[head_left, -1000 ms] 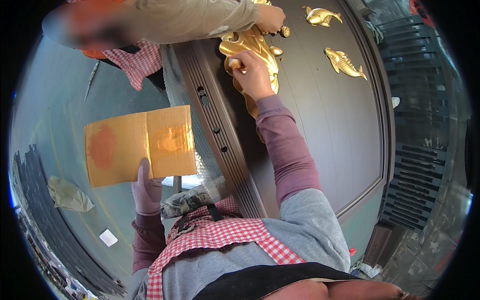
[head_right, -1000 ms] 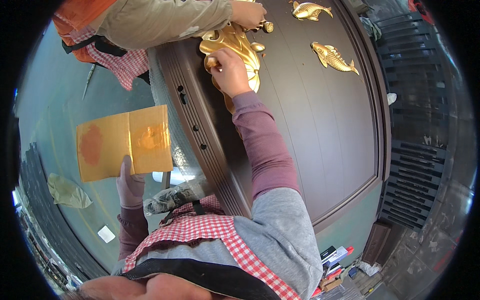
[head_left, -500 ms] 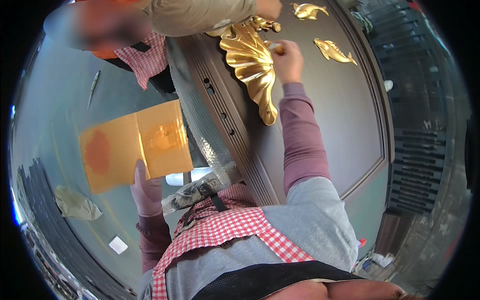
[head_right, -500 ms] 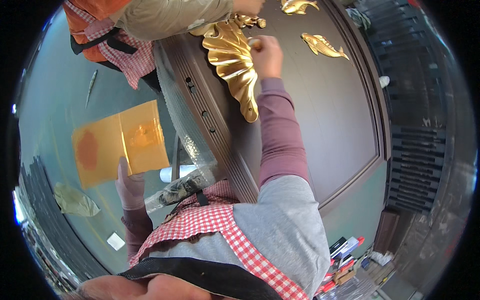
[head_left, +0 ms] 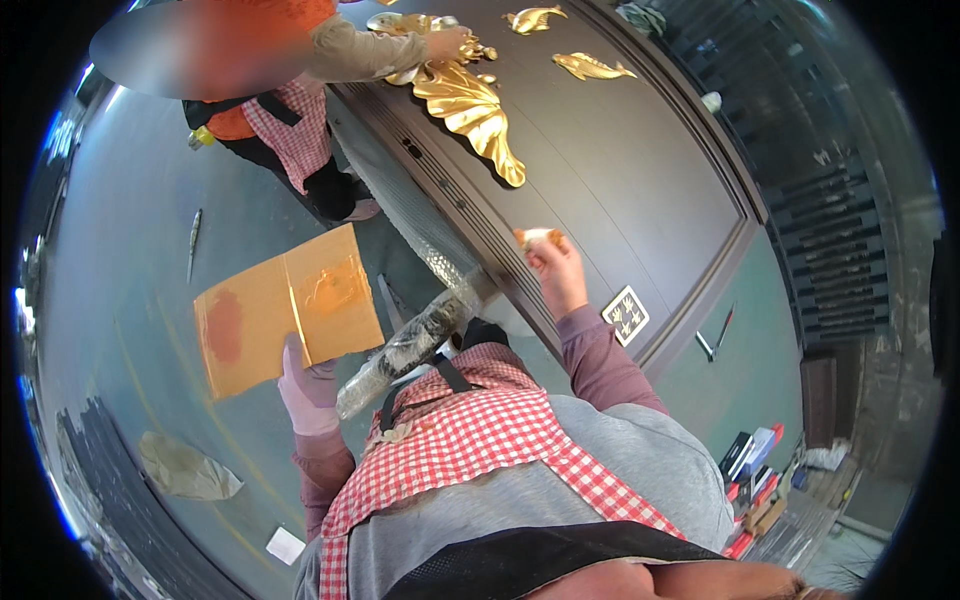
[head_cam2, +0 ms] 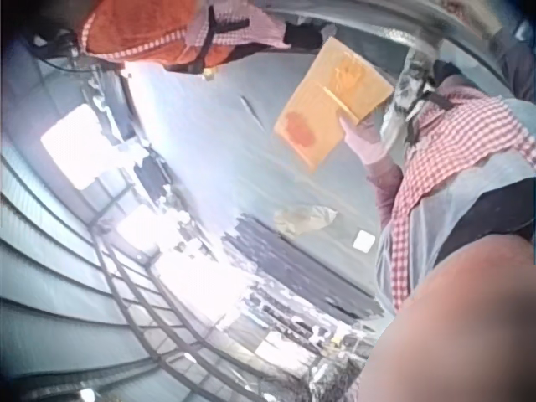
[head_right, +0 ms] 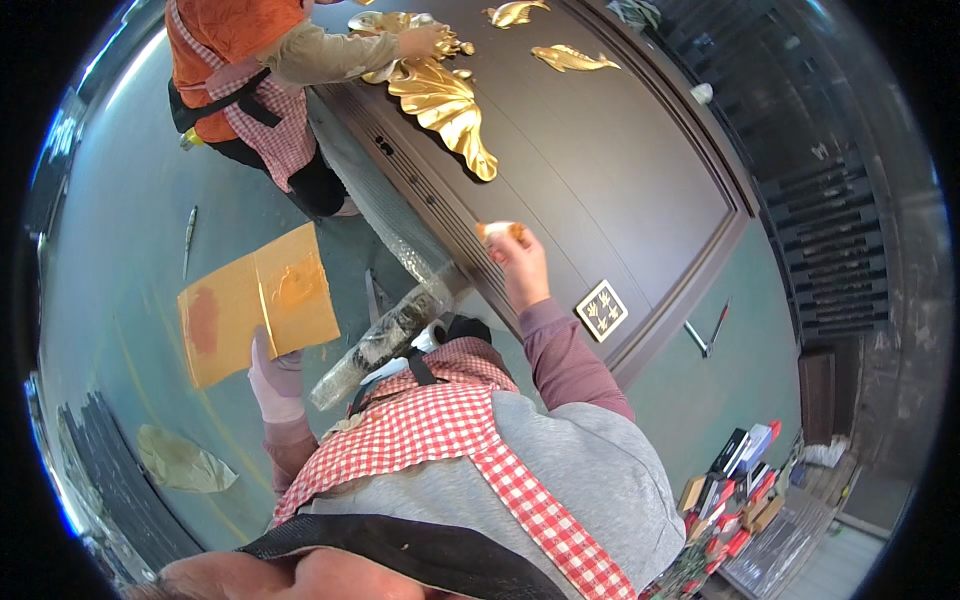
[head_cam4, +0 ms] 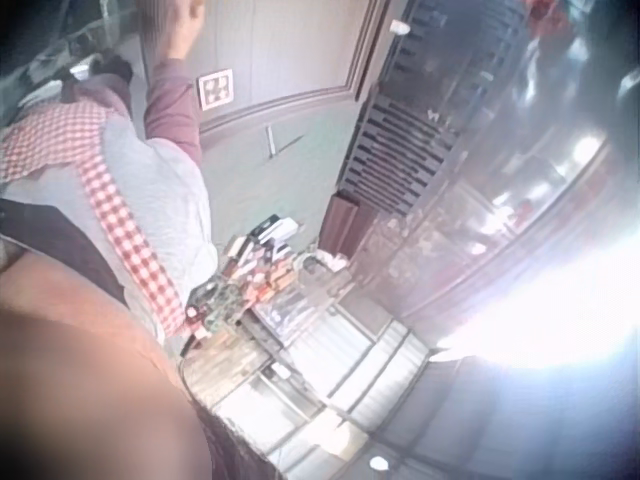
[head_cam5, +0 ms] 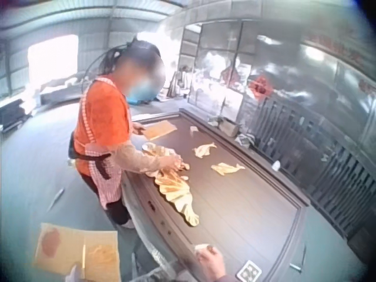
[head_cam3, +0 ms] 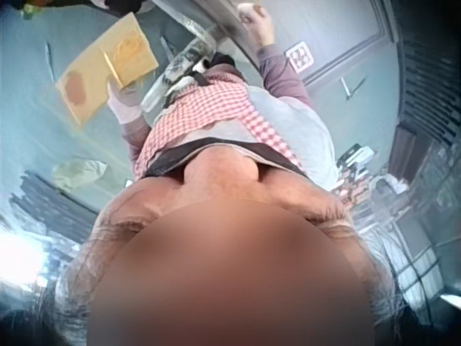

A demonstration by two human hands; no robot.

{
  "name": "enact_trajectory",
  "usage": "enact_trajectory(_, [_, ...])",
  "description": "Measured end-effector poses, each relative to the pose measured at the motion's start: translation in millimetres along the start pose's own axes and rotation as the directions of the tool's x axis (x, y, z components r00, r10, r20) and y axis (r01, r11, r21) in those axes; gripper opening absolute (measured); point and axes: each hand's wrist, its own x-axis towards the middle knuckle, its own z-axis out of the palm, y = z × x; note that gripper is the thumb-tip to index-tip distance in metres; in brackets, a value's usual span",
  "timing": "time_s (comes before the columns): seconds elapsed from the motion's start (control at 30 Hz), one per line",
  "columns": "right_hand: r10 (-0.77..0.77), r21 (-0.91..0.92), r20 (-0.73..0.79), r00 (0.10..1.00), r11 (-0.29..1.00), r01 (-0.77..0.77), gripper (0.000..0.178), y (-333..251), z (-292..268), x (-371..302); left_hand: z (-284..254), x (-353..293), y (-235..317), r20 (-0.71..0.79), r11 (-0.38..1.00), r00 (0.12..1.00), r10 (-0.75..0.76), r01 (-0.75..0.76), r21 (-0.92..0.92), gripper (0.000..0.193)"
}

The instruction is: The person applies gold leaf to a decorative relief on a large panel. They hold a gold-leaf sheet in one hand and use a small tool to press and smooth the leaf onto the raised floral and fish motifs. The person occasionally repositions the sheet and continues pressing the leaf into the contours of the relief.

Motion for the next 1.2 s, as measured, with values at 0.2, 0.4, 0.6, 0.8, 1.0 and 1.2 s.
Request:
enact_trajectory(0.2, [0.138,-0.035,0.093,0.986,0.990,-0.135,0.021,15.4,-14.4,-93.3,4.4,-15.3,14.2,0.118,0.968,0.975,0.189,-0.205,0.143,0.048])
enact_trajectory(0.4, [0.041,0.023,0.160,0.986,0.999,-0.045,0.027,0.5,-15.3,-101.9,20.1,-34.5,-1.8,0.139,0.973,0.973,0.186,-0.163,-0.163,0.058])
enact_trajectory(0.6, [0.014,0.019,0.342,0.940,1.000,-0.022,0.026,-20.2,-7.9,-124.2,3.5,-85.9,17.8,0.103,0.971,0.966,0.237,-0.237,-0.018,0.060])
enact_trajectory(0.8, [0.025,-0.030,0.383,0.923,0.999,-0.015,0.027,-21.9,-65.5,-194.5,19.1,-153.5,25.1,0.220,0.897,0.974,-0.060,0.150,-0.416,0.049])
enact_trajectory(1.0, [0.027,-0.122,0.119,0.992,0.992,-0.013,0.029,-23.2,-227.5,-320.6,85.6,-236.0,57.0,0.481,0.700,0.873,-0.082,0.394,-0.596,0.041])
enact_trajectory(1.2, [-0.023,0.013,-0.248,0.968,1.000,0.027,0.031,-41.4,-344.9,-438.8,134.1,-289.8,128.0,0.486,0.921,0.783,0.388,-0.308,-0.238,0.036])
